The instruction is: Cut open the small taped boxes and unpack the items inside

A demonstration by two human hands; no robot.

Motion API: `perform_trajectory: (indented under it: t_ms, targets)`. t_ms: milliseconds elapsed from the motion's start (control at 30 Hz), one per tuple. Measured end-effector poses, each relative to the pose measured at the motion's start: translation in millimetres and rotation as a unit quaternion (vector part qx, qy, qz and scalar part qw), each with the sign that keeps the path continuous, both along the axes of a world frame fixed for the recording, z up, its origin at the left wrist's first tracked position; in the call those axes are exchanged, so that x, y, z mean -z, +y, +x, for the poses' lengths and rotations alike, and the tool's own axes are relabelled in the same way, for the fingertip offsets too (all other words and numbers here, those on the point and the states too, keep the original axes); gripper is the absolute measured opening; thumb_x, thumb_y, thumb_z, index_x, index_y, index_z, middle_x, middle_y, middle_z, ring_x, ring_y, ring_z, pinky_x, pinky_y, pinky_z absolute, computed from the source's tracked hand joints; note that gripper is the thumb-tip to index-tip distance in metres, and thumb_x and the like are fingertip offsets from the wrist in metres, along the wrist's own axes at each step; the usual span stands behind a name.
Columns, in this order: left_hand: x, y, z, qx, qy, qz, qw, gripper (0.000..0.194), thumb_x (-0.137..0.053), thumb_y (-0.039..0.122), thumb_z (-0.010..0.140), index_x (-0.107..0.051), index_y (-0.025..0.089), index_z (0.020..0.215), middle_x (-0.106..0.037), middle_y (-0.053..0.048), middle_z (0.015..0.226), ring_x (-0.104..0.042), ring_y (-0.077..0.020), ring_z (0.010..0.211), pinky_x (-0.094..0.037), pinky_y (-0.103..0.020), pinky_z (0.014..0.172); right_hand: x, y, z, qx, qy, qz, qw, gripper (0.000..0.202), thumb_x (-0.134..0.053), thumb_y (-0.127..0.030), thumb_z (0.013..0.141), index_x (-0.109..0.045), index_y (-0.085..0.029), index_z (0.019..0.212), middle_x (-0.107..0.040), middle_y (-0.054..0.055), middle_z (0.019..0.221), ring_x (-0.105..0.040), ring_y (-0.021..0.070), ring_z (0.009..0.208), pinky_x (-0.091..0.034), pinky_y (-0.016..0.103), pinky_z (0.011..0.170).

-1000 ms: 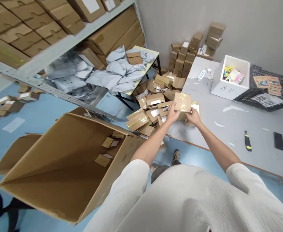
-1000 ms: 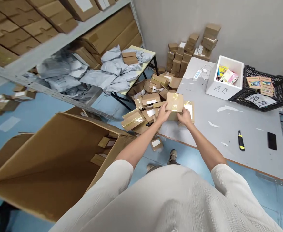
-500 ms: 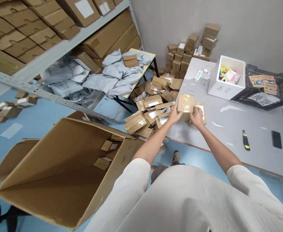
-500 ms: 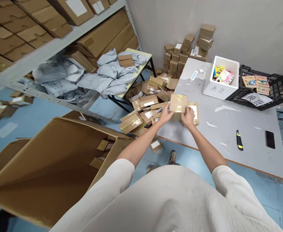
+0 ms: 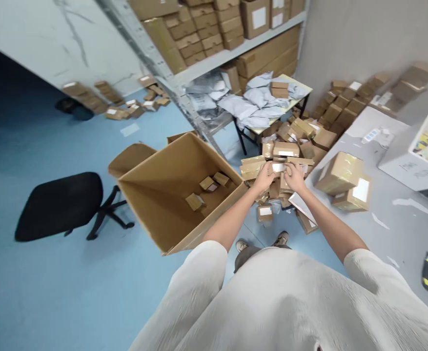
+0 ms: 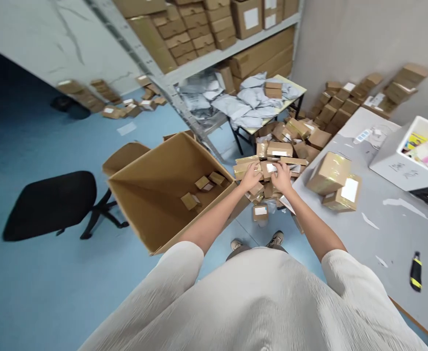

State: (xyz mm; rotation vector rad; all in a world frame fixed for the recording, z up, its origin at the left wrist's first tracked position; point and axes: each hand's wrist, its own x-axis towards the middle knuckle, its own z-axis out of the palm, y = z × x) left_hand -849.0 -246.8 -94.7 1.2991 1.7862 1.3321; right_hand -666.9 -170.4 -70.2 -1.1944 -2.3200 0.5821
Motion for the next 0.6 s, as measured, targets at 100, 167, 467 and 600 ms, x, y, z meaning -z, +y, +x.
perform_trajectory:
  t_ms: [100,167,467,600]
  targets:
    - [8.9,-55.1,-62.1,-0.052,-0.004,-0.013,0.999,0.068,-0.067,0.018,0.090,-0.056,0.022,0.157,-0.059,-0.015,0.154,-0.063,-0.0303,0.136,-0.046,-0.051,0.126,7.1,-36.8,-68.7,-0.059,-0.010,0.001,0.998,0.053,-0.051,-0.030,0.096,-0.068,-0.022,0.146,-0.054,0.018,0.159,-0.049,0.0410,0.144,-0.045,0.063,0.119]
    - [15.4,-94.6,-100.4,-0.078,-0.010,-0.021,0.997,0.066,-0.067,0.018,0.092,-0.056,0.022,0.157,-0.058,-0.015,0.154,-0.064,-0.0300,0.135,-0.048,-0.050,0.124,13.8,-64.5,-112.9,-0.091,-0.012,-0.005,0.996,0.052,-0.052,-0.030,0.096,-0.068,-0.021,0.145,-0.055,0.019,0.158,-0.050,0.0407,0.145,-0.044,0.063,0.120]
    - [41.8,-251.4,-236.5,-0.190,-0.033,-0.069,0.979,0.054,-0.062,0.017,0.098,-0.060,0.019,0.151,-0.057,-0.017,0.153,-0.067,-0.0285,0.132,-0.053,-0.049,0.119,35.6,-178.4,-272.5,-0.203,-0.061,-0.060,0.975,0.048,-0.054,-0.033,0.098,-0.069,-0.024,0.143,-0.055,0.017,0.159,-0.051,0.0390,0.147,-0.045,0.063,0.121]
    - [56.9,-290.7,-272.9,-0.236,-0.049,-0.088,0.967,0.052,-0.062,0.016,0.097,-0.061,0.021,0.149,-0.056,-0.016,0.156,-0.069,-0.0280,0.130,-0.053,-0.049,0.121,42.3,-196.3,-319.9,-0.244,-0.103,-0.073,0.962,0.047,-0.054,-0.033,0.100,-0.069,-0.025,0.144,-0.054,0.016,0.161,-0.051,0.0402,0.146,-0.047,0.065,0.119]
